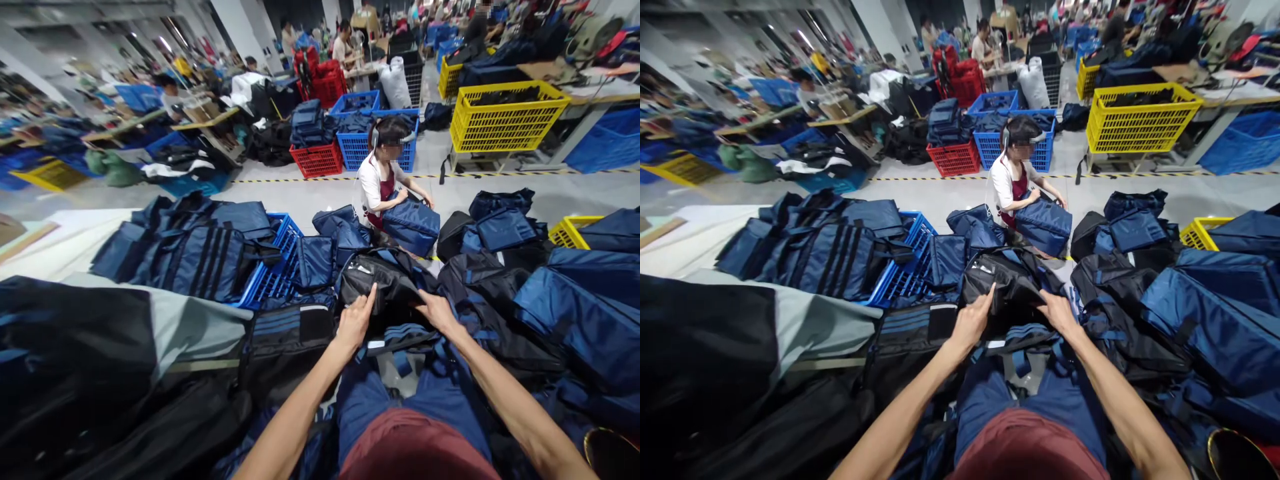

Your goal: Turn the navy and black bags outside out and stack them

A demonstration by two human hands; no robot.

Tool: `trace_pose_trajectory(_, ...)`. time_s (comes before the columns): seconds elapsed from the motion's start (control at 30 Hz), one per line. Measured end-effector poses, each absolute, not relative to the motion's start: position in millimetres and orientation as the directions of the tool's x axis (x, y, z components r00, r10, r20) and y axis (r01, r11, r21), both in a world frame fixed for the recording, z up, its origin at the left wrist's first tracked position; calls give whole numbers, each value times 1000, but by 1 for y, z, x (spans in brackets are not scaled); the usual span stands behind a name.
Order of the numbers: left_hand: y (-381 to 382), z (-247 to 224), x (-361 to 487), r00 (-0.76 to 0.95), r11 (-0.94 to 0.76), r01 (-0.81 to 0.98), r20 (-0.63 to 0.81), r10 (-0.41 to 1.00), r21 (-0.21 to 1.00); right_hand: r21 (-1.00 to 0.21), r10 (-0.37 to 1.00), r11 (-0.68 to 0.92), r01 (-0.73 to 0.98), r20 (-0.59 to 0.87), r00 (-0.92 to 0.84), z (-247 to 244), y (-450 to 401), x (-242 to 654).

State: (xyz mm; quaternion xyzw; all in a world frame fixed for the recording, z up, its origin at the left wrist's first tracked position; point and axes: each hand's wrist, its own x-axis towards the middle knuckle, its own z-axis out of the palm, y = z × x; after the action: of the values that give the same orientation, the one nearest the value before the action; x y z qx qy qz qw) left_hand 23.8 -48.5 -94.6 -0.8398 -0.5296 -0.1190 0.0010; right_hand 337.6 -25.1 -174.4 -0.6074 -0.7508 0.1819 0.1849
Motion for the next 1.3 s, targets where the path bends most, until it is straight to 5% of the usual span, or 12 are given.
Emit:
trace_pose_trajectory(0.1,-26,-119,26,408,-426,864,123,905,270,-512,991,119,851,9,-133,-197,-27,321)
trace_pose_trajectory(0.3,-11,-127,20,398,-463,779,238,886,424,-570,1000,22,821,0,-27,-194,-53,308)
trace_pose_trajectory(0.5,-82,-168,32,-84,-109,831,316,945,546,-774,989,101,625,145,20,-139,-49,283)
trace_pose_trajectory(0.57,-105,-189,37,-130,-50,814,266,955,578,-750,978,166,640,209,-8,-120,-32,268)
trace_pose_trajectory(0.8,-105,-212,64,169,-201,807,109,980,555,-509,932,257,822,356,-71,-104,13,249)
trace_pose_trajectory(1.03,-47,-168,71,331,-283,817,-8,944,503,-582,847,198,789,506,160,-89,10,253)
trace_pose_trajectory(1.3,-29,8,62,608,-638,760,208,766,126,-669,702,324,669,644,304,69,-30,295)
